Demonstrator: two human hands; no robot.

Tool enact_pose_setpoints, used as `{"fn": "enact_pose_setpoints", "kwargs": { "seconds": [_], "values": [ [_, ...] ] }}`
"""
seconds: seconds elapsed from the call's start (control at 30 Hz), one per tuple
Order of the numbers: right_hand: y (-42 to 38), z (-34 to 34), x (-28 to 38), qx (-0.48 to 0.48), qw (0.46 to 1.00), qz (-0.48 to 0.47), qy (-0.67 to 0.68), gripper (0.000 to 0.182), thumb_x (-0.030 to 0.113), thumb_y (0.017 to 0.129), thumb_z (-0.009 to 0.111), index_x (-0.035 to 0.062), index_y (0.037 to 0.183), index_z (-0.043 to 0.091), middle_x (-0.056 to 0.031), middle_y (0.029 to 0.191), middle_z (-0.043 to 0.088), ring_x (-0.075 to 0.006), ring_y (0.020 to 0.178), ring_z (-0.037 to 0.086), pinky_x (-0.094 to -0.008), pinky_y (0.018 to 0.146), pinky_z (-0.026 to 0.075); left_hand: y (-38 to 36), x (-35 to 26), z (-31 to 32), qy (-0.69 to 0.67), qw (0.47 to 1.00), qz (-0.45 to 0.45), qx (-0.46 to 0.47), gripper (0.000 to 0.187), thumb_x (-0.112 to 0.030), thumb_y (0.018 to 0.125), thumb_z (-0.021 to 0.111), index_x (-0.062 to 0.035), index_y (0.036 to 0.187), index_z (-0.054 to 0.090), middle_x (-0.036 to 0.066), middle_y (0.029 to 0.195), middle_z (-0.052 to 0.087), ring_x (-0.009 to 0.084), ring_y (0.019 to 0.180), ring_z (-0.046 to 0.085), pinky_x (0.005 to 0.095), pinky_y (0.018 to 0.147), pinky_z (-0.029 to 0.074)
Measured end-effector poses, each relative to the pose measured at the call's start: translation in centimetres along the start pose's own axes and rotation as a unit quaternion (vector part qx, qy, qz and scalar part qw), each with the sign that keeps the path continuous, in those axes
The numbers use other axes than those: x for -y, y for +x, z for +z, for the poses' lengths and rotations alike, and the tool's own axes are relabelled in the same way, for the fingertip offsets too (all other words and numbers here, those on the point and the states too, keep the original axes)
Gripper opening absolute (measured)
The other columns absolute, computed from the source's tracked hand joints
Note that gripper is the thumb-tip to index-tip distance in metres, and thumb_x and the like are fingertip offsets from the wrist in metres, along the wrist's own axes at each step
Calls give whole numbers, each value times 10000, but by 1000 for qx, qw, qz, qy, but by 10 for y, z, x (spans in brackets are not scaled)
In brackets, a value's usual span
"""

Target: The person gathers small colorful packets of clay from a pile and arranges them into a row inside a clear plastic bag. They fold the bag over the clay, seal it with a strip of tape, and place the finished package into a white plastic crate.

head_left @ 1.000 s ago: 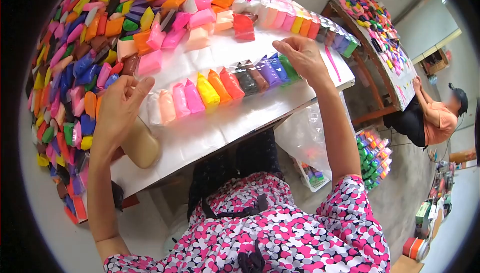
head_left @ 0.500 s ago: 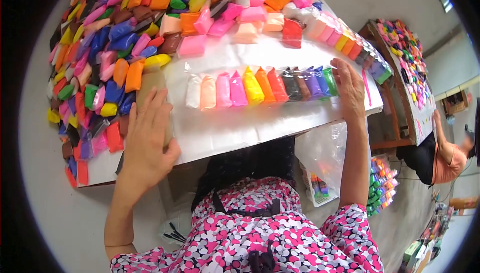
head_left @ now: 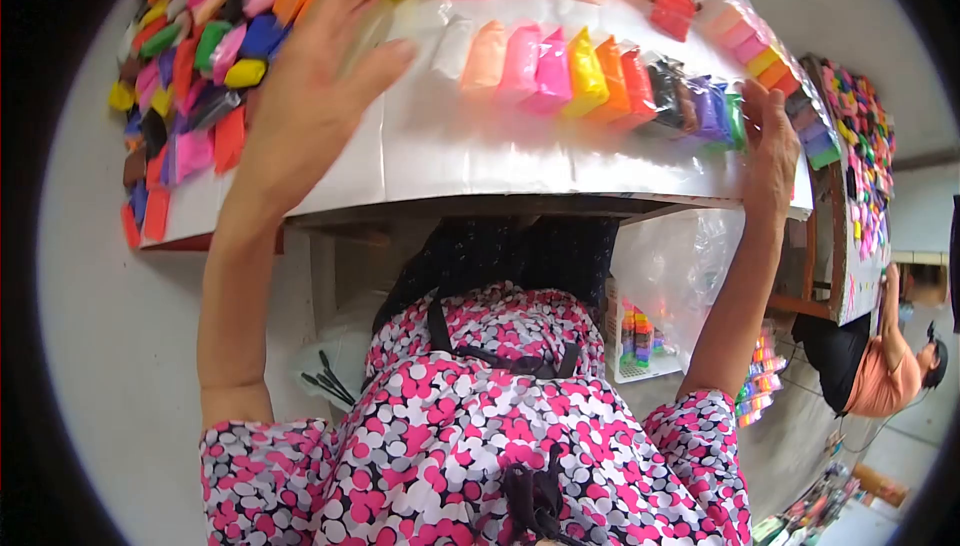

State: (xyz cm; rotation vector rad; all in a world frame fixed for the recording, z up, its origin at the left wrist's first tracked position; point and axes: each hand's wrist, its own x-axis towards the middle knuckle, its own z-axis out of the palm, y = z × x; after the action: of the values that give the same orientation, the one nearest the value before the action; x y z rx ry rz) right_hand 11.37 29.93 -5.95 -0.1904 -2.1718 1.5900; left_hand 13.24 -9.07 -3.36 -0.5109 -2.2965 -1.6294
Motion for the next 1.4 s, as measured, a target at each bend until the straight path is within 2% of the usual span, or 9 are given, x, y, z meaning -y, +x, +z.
{"fn": "enact_pose_setpoints", "kwargs": {
  "seconds": [0.2,0.4,0.5,0.6,0.7,0.9,0.93,1.1,1.4],
  "values": [
    [2,15,-3,10,996,-64,-61,571,460,1039,449,-48,1239,615,-126,1174,654,-189,1101,590,-306,1030,412,0,22,51,63,996,-61,7,770,-420,940,631,40,1474,320,244,1456,442,323,1381,414,363,1081,373],
    [-8,26,9,20,992,-73,-99,530,443,1033,477,-20,1250,615,-179,1182,665,-262,1125,611,-351,998,436,-3,16,56,71,995,-69,-21,716,-405,946,624,57,1427,363,266,1415,470,363,1270,511,407,998,433],
    [-4,27,-2,-2,985,-108,-136,541,447,1023,489,-27,1255,609,-204,1197,655,-285,1132,610,-357,999,435,-3,4,54,252,965,6,-70,619,-335,942,632,48,1385,429,256,1383,494,392,1226,528,416,1006,433],
    [-3,29,-8,0,983,-114,-141,583,460,1010,498,-57,1264,591,-247,1232,626,-342,1163,594,-386,1021,426,3,-15,65,334,887,268,-170,564,-280,915,661,27,1353,482,236,1359,513,400,1213,528,454,1036,418],
    [-3,28,-5,3,981,-109,-157,585,455,1005,505,-66,1259,589,-265,1241,614,-365,1182,576,-412,1025,426,11,-36,79,291,896,331,50,605,-298,872,704,9,1348,494,209,1339,528,374,1231,517,479,1074,386],
    [-10,9,6,-58,964,-205,-159,543,423,998,527,-42,1272,583,-247,1265,597,-352,1197,558,-417,1023,420,29,-31,107,341,883,291,137,759,-313,776,777,8,1390,467,195,1365,519,360,1264,487,458,1112,350],
    [-9,1,6,-68,948,-252,-184,536,394,929,656,-7,1277,593,-208,1282,604,-332,1218,549,-424,1041,411,31,-33,107,334,885,293,140,763,-313,771,780,3,1390,468,193,1350,526,362,1248,495,457,1103,358],
    [-1,-13,19,127,874,-401,-241,783,421,680,865,85,1330,586,-132,1295,619,-323,1223,546,-434,1050,415,37,-31,111,296,900,281,154,721,-278,750,795,-11,1352,501,179,1259,568,360,1167,533,452,1038,403],
    [6,14,18,197,905,-313,-212,729,482,667,852,98,1255,653,-113,1090,677,-281,1046,597,-414,960,443,41,-28,105,267,930,194,160,570,-219,746,783,-3,1225,562,172,1152,606,351,1069,564,440,944,436]
  ]
}}
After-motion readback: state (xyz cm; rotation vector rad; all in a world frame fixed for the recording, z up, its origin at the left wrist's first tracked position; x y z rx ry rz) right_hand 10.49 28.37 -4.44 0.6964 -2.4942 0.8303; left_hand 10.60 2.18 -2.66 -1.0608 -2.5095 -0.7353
